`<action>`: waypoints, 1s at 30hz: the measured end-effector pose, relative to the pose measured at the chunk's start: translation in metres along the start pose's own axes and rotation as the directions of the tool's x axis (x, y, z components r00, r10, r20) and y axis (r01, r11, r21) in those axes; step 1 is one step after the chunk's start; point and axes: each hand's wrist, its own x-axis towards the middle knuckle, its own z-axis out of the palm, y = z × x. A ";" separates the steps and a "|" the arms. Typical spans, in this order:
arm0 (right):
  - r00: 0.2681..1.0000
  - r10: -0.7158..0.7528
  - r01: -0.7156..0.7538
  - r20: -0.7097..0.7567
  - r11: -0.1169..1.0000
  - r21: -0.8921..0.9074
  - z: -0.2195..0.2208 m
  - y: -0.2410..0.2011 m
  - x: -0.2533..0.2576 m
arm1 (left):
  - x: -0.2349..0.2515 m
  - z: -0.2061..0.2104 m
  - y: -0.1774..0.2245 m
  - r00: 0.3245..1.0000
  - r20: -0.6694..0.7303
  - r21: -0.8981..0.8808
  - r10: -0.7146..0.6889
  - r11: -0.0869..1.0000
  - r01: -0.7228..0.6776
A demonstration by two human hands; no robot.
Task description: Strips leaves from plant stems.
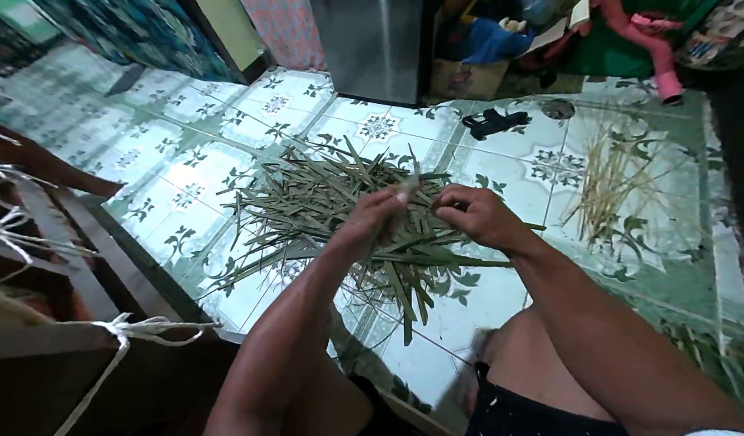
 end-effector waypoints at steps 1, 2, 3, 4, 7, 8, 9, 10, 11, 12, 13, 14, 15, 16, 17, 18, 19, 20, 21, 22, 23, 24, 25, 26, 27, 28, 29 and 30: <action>1.000 -0.013 0.013 -0.011 1.000 -0.020 -0.005 0.003 -0.001 | 0.000 -0.013 0.004 0.998 -0.032 -0.048 0.051 0.997 -0.052; 0.999 -0.021 0.020 -0.024 0.999 -0.034 -0.009 0.006 -0.003 | -0.002 -0.028 0.010 0.991 -0.072 -0.105 0.111 0.987 -0.118; 0.999 -0.019 0.018 -0.036 0.999 -0.040 -0.012 0.009 -0.004 | -0.003 -0.042 0.013 0.979 -0.107 -0.165 0.172 0.968 -0.188; 0.999 -0.009 0.008 -0.041 0.999 -0.034 -0.014 0.010 -0.005 | -0.004 -0.051 0.014 0.968 -0.144 -0.211 0.204 0.950 -0.232; 0.999 0.009 -0.010 -0.045 1.000 -0.024 -0.004 0.006 -0.004 | -0.006 -0.038 0.006 0.980 -0.128 -0.171 0.151 0.970 -0.171; 0.999 0.013 -0.013 -0.044 1.000 -0.017 0.002 0.003 -0.004 | -0.005 -0.023 0.003 0.992 -0.092 -0.120 0.086 0.988 -0.097; 0.999 0.006 -0.007 -0.043 1.000 -0.012 0.006 0.000 -0.004 | -0.004 -0.008 0.000 0.999 -0.036 -0.071 0.021 0.997 -0.024; 0.999 -0.001 0.000 -0.038 1.000 -0.013 0.008 -0.002 -0.004 | -0.002 0.002 -0.001 0.999 0.025 -0.030 -0.023 0.999 0.024; 1.000 -0.005 0.005 -0.028 1.000 -0.013 0.005 -0.002 -0.004 | -0.002 0.004 0.000 0.998 0.058 -0.013 -0.034 0.999 0.035; 1.000 -0.013 0.013 -0.012 1.000 -0.012 0.001 0.000 -0.005 | -0.002 -0.001 0.003 0.998 0.058 -0.019 -0.012 1.000 0.013; 1.000 -0.027 0.027 0.003 1.000 -0.010 -0.005 0.002 -0.006 | -0.004 -0.014 0.007 0.999 0.038 -0.049 0.038 0.998 -0.037; 0.999 -0.034 0.035 0.023 0.999 -0.006 -0.010 0.006 -0.007 | -0.006 -0.031 0.011 0.994 0.004 -0.104 0.105 0.989 -0.104; 0.998 -0.040 0.040 0.038 0.999 -0.004 -0.015 0.009 -0.008 | -0.009 -0.046 0.014 0.985 -0.027 -0.166 0.172 0.971 -0.174; 0.998 -0.043 0.043 0.051 0.999 -0.009 -0.018 0.012 -0.008 | -0.013 -0.058 0.015 0.974 -0.059 -0.221 0.218 0.949 -0.226; 0.997 -0.049 0.050 0.061 0.999 -0.018 -0.018 0.014 -0.008 | -0.016 -0.062 0.014 0.968 -0.080 -0.258 0.236 0.934 -0.249; 0.996 -0.055 0.057 0.070 0.998 -0.022 -0.017 0.015 -0.007 | -0.019 -0.060 0.011 0.971 -0.087 -0.275 0.225 0.931 -0.240; 0.995 -0.060 0.062 0.075 0.998 -0.021 -0.013 0.015 -0.006 | -0.020 -0.053 0.008 0.977 -0.088 -0.255 0.196 0.943 -0.213; 0.995 -0.065 0.066 0.077 0.998 -0.020 -0.010 0.014 -0.006 | -0.019 -0.043 0.006 0.984 -0.084 -0.215 0.157 0.961 -0.171; 0.995 -0.066 0.068 0.080 0.997 -0.021 -0.008 0.014 -0.007 | -0.018 -0.034 0.005 0.991 -0.070 -0.171 0.114 0.977 -0.125; 0.995 -0.063 0.065 0.080 0.998 -0.024 -0.010 0.014 -0.007 | -0.016 -0.027 0.007 0.994 -0.052 -0.142 0.092 0.985 -0.099; 0.995 -0.059 0.061 0.080 0.998 -0.023 -0.014 0.015 -0.009 | -0.014 -0.027 0.011 0.994 -0.046 -0.130 0.103 0.986 -0.108; 0.995 -0.059 0.061 0.081 0.998 -0.026 -0.021 0.018 -0.011 | -0.015 -0.032 0.016 0.988 -0.056 -0.141 0.143 0.979 -0.150; 0.994 -0.071 0.074 0.078 0.996 -0.040 -0.029 0.022 -0.014 | -0.018 -0.044 0.020 0.977 -0.083 -0.169 0.196 0.964 -0.207; 0.994 -0.079 0.084 0.073 0.995 -0.058 -0.038 0.027 -0.017 | -0.023 -0.059 0.024 0.959 -0.121 -0.204 0.254 0.940 -0.275; 0.994 -0.085 0.090 0.071 0.992 -0.084 -0.048 0.033 -0.020 | -0.028 -0.075 0.026 0.936 -0.172 -0.234 0.308 0.910 -0.343; 0.994 -0.087 0.094 0.061 0.989 -0.115 -0.060 0.040 -0.024 | -0.034 -0.092 0.027 0.906 -0.243 -0.253 0.348 0.878 -0.405; 0.997 -0.073 0.076 0.029 0.988 -0.137 -0.071 0.048 -0.029 | -0.040 -0.107 0.027 0.866 -0.332 -0.264 0.375 0.844 -0.467; 0.999 -0.040 0.035 -0.028 0.989 -0.145 -0.083 0.054 -0.033 | -0.046 -0.122 0.027 0.814 -0.432 -0.264 0.387 0.809 -0.525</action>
